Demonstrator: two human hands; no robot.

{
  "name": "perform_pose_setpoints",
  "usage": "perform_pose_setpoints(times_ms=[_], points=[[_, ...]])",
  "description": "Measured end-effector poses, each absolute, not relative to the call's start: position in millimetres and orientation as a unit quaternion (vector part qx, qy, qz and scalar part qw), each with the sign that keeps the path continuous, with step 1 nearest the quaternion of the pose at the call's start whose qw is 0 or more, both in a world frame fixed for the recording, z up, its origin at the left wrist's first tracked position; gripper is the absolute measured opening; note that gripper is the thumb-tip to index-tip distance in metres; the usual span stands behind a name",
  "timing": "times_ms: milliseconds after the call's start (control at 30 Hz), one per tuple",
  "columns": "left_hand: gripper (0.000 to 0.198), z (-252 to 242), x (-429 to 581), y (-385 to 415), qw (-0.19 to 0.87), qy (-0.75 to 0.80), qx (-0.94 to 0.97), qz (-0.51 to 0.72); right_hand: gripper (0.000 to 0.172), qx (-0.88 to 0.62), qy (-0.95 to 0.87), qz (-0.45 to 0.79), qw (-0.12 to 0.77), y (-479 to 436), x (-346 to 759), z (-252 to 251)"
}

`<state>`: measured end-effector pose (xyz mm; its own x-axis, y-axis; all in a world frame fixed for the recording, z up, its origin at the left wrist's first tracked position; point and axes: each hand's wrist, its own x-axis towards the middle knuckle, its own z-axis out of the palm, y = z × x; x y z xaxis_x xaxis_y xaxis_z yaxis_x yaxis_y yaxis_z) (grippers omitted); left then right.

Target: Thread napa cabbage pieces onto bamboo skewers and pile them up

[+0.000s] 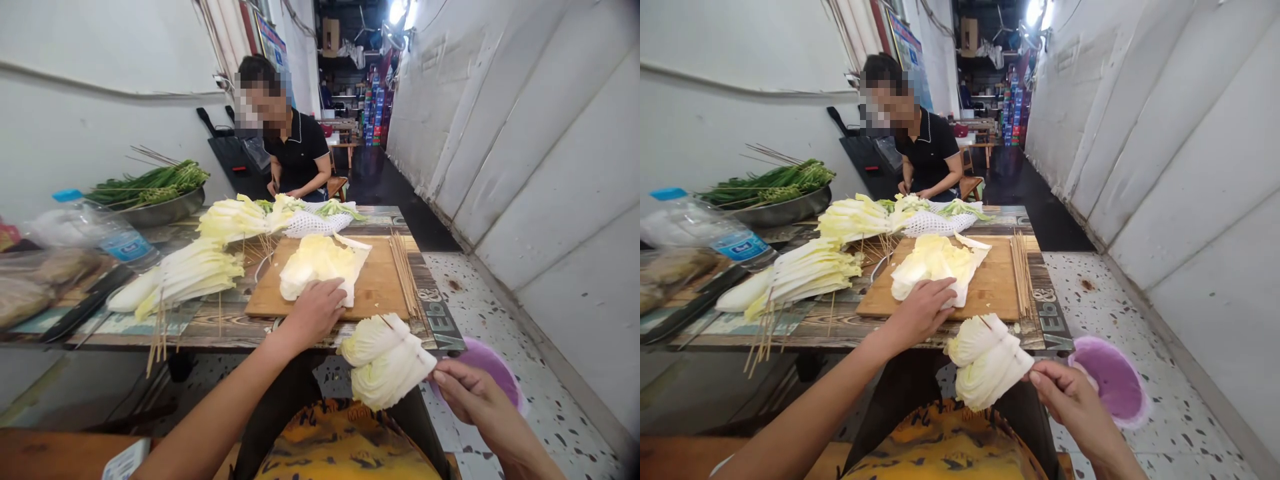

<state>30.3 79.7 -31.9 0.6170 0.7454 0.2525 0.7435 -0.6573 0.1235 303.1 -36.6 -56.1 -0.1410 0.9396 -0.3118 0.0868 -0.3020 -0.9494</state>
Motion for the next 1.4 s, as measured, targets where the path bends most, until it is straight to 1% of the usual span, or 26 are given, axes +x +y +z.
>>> perform_pose_setpoints(times_ms=[100,200,267,333,400,500,633,700,800,833,967,1000,1033,1067,1133,1200,1233,1300,1400], points=[[0.033,-19,28,81,0.017,0.415,0.902,0.118,0.038,-0.541,-0.477,0.596,0.354,-35,306,-56],[0.032,10,27,106,0.029,0.421,0.903,0.078,0.038,-0.527,-0.503,0.601,0.328,-34,310,-54],[0.034,28,36,136,-0.006,0.458,0.885,0.082,0.039,-0.519,-0.516,0.603,0.318,-33,312,-54],[0.031,36,53,171,-0.030,0.468,0.880,0.077,0.040,-0.515,-0.514,0.604,0.326,-33,313,-54],[0.027,32,74,205,-0.026,0.469,0.881,0.065,0.039,-0.510,-0.504,0.609,0.338,-34,314,-56],[0.022,11,101,242,-0.003,0.466,0.884,0.028,0.039,-0.510,-0.485,0.618,0.351,-36,315,-61],[0.034,-13,111,265,0.036,0.464,0.885,0.004,0.041,-0.520,-0.462,0.615,0.372,-37,320,-66],[0.033,-15,109,270,0.050,0.463,0.885,0.020,0.041,-0.525,-0.458,0.612,0.374,-36,322,-66],[0.021,-2,106,267,0.061,0.462,0.880,0.089,0.043,-0.529,-0.451,0.611,0.378,-33,322,-66],[0.021,7,105,263,0.061,0.462,0.876,0.126,0.043,-0.530,-0.448,0.611,0.381,-33,321,-65],[0.037,46,91,210,0.059,0.451,0.844,0.283,0.043,-0.538,-0.440,0.597,0.400,-36,320,-55],[0.038,53,85,190,0.078,0.441,0.836,0.318,0.043,-0.541,-0.446,0.590,0.400,-37,321,-51],[0.033,56,77,168,0.164,0.427,0.803,0.381,0.043,-0.543,-0.456,0.583,0.397,-38,321,-47],[0.027,57,69,145,0.257,0.431,0.766,0.403,0.043,-0.543,-0.471,0.576,0.389,-39,321,-42],[0.024,49,53,105,0.451,0.436,0.689,0.364,0.043,-0.535,-0.513,0.569,0.356,-39,320,-34],[0.021,32,41,73,0.597,0.422,0.580,0.359,0.041,-0.523,-0.552,0.567,0.317,-37,317,-29],[0.020,23,37,62,0.648,0.416,0.526,0.362,0.039,-0.518,-0.566,0.566,0.302,-36,314,-28],[0.017,7,32,46,0.708,0.402,0.438,0.381,0.037,-0.512,-0.583,0.563,0.283,-33,308,-28],[0.018,-6,28,36,0.727,0.394,0.375,0.419,0.037,-0.507,-0.600,0.559,0.266,-31,298,-26]])
